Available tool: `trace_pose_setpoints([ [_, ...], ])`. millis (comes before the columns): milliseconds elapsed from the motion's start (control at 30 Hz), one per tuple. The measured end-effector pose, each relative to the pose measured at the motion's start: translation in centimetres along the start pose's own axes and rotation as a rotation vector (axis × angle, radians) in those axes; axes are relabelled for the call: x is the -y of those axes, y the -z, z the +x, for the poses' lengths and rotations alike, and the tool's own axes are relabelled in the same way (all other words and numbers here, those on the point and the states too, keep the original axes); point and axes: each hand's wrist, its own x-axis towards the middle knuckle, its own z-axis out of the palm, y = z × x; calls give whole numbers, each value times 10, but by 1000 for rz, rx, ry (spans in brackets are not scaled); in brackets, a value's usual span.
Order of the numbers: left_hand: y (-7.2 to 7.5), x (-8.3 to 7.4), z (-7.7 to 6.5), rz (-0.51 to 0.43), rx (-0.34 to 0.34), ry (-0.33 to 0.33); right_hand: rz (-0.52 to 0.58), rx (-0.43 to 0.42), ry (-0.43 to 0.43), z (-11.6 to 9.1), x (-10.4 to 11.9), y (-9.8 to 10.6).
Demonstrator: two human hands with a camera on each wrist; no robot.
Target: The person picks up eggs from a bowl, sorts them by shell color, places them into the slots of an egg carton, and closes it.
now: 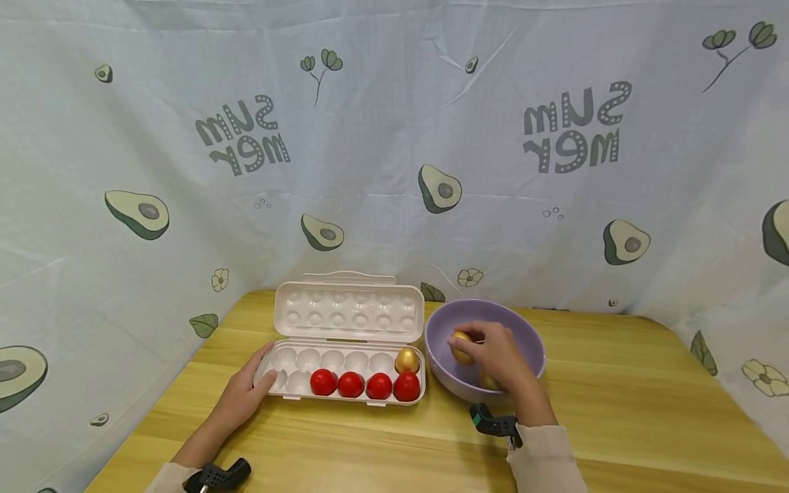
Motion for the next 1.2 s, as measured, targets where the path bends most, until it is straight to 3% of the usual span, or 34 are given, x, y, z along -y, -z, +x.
trace_pose_setpoints([
  [233,1,0,-1,-5,3,-9,-5,-101,5,0,6,2],
  [533,2,-3,1,-9,5,-15,35,-158,-10,0,22,2],
  [767,3,-3,-1,-12,15,3,196,-177,-18,0,45,-6],
  [1000,3,-3,0,-18,15,-1,320,-247,34,-4,81,-12],
  [1200,2,-2,0,-10,12,-1,385,-306,66,4,71,-29],
])
